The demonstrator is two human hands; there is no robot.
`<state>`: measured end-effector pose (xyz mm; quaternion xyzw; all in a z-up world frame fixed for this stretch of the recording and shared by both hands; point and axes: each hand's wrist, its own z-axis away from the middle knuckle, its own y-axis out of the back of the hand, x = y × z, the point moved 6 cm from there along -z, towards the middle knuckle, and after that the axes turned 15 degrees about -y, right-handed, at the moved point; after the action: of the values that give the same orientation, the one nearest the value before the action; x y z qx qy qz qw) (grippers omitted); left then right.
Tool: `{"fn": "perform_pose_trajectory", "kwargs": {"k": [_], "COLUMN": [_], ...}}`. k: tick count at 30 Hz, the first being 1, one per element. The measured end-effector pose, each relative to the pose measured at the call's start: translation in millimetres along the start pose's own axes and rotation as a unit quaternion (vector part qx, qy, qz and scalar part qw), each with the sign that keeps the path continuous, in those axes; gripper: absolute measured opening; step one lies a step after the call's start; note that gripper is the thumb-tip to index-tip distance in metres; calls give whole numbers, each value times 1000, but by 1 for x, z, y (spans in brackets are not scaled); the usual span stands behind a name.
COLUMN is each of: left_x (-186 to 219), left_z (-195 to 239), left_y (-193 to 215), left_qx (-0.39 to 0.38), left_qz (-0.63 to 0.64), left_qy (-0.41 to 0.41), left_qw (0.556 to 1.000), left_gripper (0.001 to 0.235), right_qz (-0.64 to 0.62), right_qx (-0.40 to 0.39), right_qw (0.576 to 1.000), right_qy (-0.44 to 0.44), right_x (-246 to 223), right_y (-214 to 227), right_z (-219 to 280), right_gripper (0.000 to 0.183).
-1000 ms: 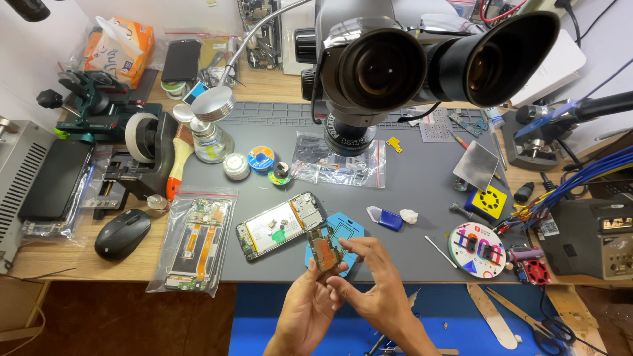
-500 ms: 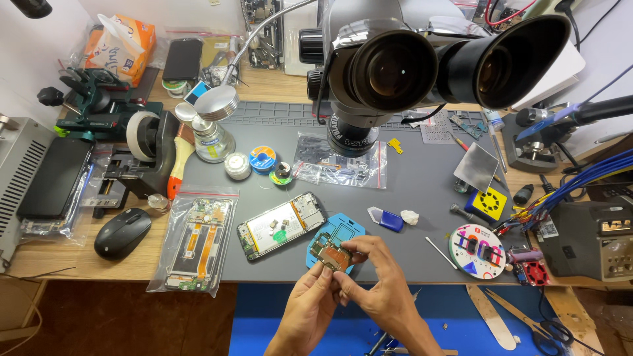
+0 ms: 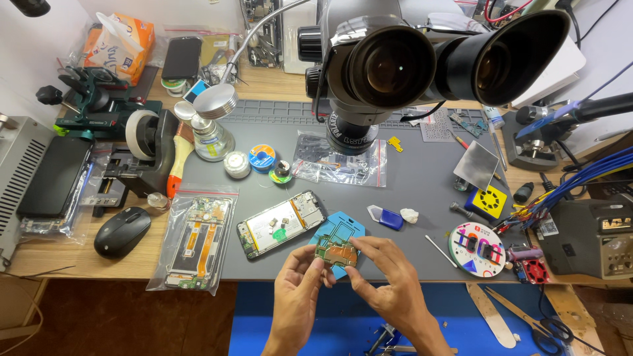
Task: The person cleans a small circuit board using a white wipe, rubbing both sides of the board. The board is placed on a blue mat on a cluttered workbench with various tools and electronic components.
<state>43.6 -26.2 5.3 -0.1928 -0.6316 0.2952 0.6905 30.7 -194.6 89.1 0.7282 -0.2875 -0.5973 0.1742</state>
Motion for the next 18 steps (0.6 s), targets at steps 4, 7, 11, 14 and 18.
{"fn": "perform_pose_trajectory", "kwargs": {"k": [4,7,11,14,18], "left_x": [4,4,3,3,12], "left_z": [0,0,0,1,0], "left_y": [-1,-1,-1,-2,-7], "left_qx": [1,1,6,3,-48], "left_qz": [-4,0,3,-7,-71], "left_qy": [3,2,5,1,-55], "left_qw": [1000,1000,1000,1000,995], "left_gripper": [30,31,31,34,48], "right_qz": [-9,-13,-8,-13,-29], "right_qx": [4,-5,-15,-7,3], "right_qw": [1000,1000,998,998,998], "right_qy": [8,16,62,66,55], "right_x": [-1,0,-2,-1,0], "right_y": [3,4,4,4,8], "right_z": [-1,-2,-2,-2,-2], "right_gripper": [42,41,35,30,29]}}
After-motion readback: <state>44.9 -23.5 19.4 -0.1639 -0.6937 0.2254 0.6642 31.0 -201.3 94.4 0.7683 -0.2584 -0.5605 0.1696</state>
